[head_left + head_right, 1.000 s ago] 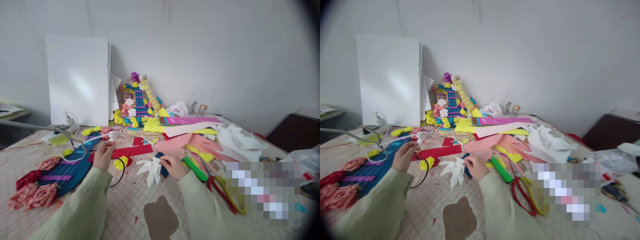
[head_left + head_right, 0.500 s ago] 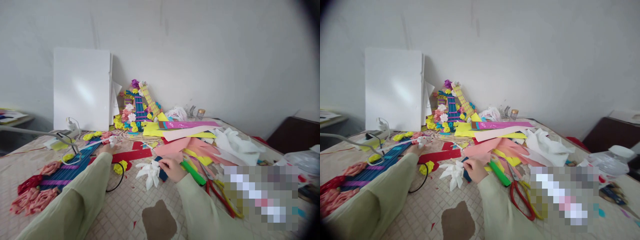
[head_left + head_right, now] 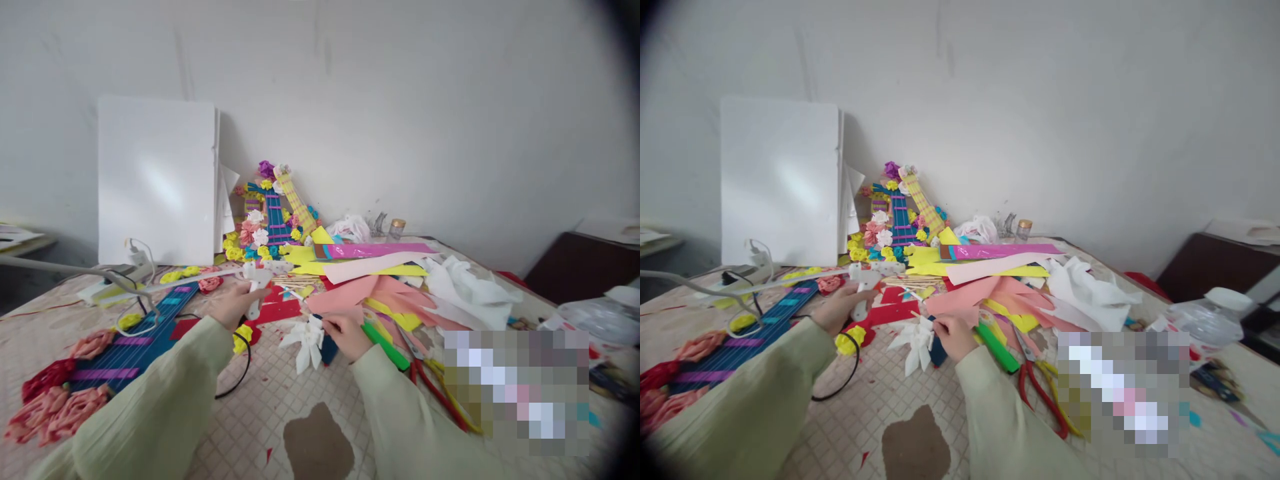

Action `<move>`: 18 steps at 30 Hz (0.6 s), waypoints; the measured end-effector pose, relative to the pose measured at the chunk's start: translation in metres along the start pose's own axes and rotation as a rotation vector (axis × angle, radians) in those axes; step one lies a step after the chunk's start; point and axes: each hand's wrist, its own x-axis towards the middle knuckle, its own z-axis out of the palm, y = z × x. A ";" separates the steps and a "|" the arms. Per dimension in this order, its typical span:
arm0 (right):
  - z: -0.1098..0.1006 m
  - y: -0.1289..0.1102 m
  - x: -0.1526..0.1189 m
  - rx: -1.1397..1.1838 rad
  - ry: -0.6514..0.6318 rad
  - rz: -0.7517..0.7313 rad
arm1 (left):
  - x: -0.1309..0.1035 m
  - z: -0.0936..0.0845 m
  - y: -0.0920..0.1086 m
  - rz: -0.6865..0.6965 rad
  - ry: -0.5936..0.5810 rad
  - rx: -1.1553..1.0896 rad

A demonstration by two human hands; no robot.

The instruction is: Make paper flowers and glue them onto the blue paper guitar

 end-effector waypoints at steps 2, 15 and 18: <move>0.000 0.002 0.001 0.017 0.000 0.004 | -0.016 0.014 0.007 0.013 -0.069 -0.067; 0.001 -0.007 -0.002 0.257 -0.056 0.106 | -0.073 0.030 -0.008 0.086 -0.096 -0.130; 0.001 -0.017 -0.006 0.315 -0.077 0.142 | -0.079 0.028 -0.020 0.053 -0.084 -0.122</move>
